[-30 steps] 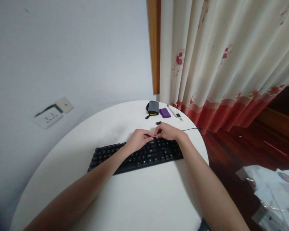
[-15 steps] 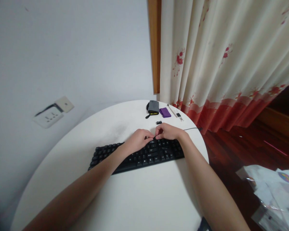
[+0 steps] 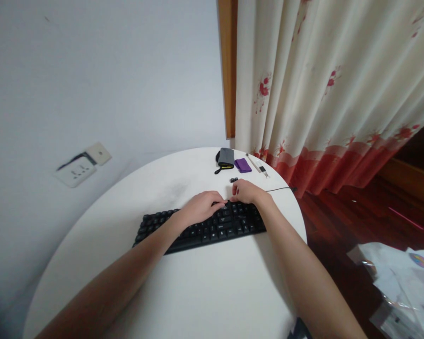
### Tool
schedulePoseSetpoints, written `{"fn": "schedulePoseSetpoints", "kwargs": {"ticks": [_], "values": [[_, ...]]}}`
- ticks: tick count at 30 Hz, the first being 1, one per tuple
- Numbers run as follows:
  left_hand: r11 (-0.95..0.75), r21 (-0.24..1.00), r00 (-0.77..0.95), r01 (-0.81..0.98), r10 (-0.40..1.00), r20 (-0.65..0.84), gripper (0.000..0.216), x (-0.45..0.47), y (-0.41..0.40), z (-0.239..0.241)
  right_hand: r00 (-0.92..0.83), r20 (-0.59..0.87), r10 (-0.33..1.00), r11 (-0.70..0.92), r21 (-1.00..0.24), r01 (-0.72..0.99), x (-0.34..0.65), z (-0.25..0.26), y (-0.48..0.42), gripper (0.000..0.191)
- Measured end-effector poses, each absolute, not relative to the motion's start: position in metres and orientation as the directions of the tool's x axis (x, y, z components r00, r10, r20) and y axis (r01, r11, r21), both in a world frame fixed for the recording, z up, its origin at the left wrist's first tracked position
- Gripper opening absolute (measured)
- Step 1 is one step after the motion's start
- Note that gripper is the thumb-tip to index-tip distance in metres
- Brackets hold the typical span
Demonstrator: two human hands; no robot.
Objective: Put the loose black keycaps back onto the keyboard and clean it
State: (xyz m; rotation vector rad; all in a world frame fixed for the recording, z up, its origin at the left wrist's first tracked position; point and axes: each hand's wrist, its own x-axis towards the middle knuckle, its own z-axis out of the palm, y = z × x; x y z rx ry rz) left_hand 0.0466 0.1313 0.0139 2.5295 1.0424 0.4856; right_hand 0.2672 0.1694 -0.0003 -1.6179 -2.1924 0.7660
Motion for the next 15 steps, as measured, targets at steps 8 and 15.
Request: {"fn": "schedulePoseSetpoints", "kwargs": {"ticks": [8, 15], "values": [[-0.511, 0.623, 0.529, 0.592, 0.83, 0.178, 0.023, 0.063, 0.175, 0.016, -0.135, 0.196, 0.971, 0.23, -0.628, 0.744, 0.285, -0.002, 0.182, 0.026], [-0.466, 0.498, 0.432, 0.732, 0.882, 0.19, 0.045, 0.109, 0.238, -0.002, 0.18, 0.281, 0.943, 0.025, -0.597, 0.802, 0.295, -0.004, 0.19, 0.026]]}}
